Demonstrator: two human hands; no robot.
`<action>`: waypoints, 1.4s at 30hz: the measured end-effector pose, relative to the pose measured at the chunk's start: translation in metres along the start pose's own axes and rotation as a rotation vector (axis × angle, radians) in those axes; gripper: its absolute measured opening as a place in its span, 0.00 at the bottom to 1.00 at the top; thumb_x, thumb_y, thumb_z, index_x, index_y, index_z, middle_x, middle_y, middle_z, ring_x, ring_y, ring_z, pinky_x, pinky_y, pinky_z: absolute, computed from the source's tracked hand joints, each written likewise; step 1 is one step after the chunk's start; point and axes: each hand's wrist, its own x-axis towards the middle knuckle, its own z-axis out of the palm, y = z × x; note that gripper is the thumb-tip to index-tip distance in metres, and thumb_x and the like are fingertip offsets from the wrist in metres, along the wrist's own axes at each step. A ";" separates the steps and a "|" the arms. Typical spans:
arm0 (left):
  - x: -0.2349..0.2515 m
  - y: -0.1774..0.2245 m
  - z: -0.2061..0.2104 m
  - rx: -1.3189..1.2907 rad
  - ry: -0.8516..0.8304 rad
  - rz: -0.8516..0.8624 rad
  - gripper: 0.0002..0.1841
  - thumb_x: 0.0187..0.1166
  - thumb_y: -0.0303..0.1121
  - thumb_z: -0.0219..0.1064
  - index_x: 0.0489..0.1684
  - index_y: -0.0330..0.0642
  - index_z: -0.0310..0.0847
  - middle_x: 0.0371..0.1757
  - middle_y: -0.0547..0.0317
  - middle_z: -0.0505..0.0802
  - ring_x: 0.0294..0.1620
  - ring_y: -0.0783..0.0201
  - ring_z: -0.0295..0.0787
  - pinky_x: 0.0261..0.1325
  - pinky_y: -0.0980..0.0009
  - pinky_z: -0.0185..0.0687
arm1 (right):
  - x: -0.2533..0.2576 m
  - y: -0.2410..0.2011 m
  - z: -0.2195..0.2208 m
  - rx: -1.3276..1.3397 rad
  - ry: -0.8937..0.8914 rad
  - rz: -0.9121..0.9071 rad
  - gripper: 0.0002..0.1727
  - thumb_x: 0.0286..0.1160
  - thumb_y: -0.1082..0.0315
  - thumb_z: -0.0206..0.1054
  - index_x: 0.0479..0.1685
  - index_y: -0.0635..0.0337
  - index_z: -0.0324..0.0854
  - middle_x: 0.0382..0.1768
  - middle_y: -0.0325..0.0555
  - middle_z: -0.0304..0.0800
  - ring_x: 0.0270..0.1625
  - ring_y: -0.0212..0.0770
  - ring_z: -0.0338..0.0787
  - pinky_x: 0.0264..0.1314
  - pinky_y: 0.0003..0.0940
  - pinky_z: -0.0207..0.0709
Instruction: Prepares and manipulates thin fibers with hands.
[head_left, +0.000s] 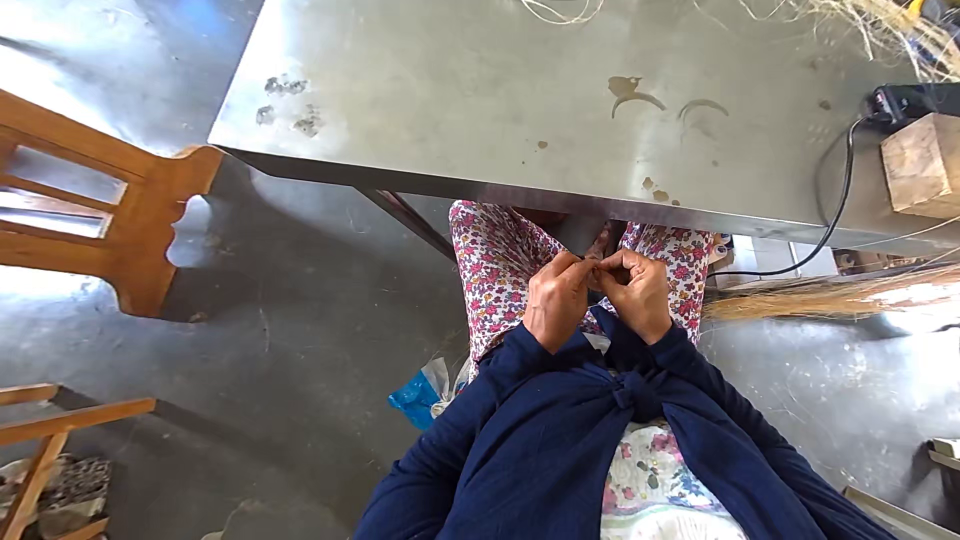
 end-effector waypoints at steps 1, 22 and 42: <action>0.000 0.000 0.000 0.042 -0.032 0.013 0.09 0.75 0.18 0.64 0.40 0.30 0.93 0.36 0.43 0.92 0.37 0.53 0.92 0.44 0.63 0.89 | 0.000 0.001 0.000 -0.017 -0.005 0.004 0.05 0.65 0.77 0.74 0.38 0.65 0.89 0.33 0.46 0.91 0.29 0.29 0.87 0.32 0.25 0.83; 0.008 0.009 -0.005 -0.090 -0.174 -0.506 0.05 0.78 0.21 0.67 0.40 0.32 0.90 0.39 0.47 0.94 0.38 0.59 0.91 0.48 0.60 0.85 | -0.003 0.011 0.001 -0.053 0.037 -0.079 0.06 0.63 0.79 0.73 0.39 0.68 0.88 0.36 0.51 0.90 0.32 0.34 0.87 0.34 0.26 0.83; 0.000 0.011 -0.003 -0.249 -0.157 -0.529 0.04 0.78 0.21 0.69 0.42 0.34 0.89 0.38 0.53 0.94 0.29 0.70 0.86 0.37 0.72 0.82 | -0.004 0.011 -0.001 0.164 -0.030 0.070 0.05 0.65 0.81 0.72 0.38 0.67 0.86 0.31 0.45 0.89 0.26 0.27 0.85 0.30 0.21 0.82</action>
